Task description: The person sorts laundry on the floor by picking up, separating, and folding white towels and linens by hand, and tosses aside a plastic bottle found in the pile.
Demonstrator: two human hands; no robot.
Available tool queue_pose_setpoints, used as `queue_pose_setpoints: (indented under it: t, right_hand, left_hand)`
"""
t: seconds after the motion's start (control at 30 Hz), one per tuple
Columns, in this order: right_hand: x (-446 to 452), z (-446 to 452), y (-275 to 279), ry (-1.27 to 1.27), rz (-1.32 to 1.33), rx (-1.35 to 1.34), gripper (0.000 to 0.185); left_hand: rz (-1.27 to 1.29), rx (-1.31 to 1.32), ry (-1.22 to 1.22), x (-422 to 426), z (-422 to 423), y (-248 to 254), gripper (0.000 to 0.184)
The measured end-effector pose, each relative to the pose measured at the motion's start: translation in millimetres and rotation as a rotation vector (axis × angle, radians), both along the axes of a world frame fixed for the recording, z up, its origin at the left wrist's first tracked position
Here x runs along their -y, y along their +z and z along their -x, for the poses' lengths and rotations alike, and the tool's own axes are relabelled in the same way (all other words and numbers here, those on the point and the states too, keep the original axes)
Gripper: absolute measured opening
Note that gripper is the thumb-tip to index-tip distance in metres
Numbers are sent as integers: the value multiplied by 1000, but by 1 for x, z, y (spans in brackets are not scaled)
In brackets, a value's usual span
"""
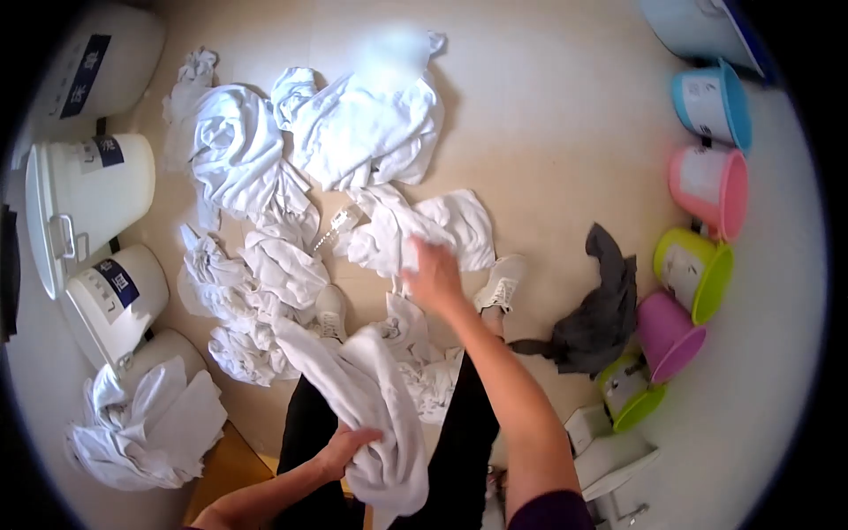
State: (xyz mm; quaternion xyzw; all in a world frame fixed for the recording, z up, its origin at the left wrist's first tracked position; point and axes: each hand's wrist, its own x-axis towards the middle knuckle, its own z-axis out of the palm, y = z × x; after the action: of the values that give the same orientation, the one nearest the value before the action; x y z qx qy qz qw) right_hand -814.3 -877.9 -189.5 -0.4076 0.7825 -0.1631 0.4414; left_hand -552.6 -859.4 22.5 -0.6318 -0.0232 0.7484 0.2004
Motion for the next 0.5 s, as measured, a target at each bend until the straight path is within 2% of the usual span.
queue_pose_setpoints:
  t: [0.07,0.13,0.2,0.23,0.3,0.37,0.43,0.5]
  right_hand:
    - [37,34,-73,217,-263,-382,80]
    - [53,65,-111,403,-222,-498,77]
    - [59,65,-131,516,-233,-407,75]
    - [49,65,-138,590,-219,-362,73]
    - [2,44,-172,517,-442,-70,67]
    - [-78,14,-156,661,-216,49,57]
    - [-96,-8,-93,890,-441,275,52]
    - [-80,2,-60,1220,-389,454,56]
  left_hand:
    - [195,42,123,-10,2,-22,64]
    - [364,238,176,-10,16,-37,58]
    - [287,405,407,-22,16,-50,55]
    - [227,396,561,-36,13,-54,51]
    - [226,453,702,-53,27,-60,47]
    - [231,482,834,-53,42,-61,45]
    - [180,489,889,-69,38,-72,45]
    - [149,472,927,-59,44,-79,44]
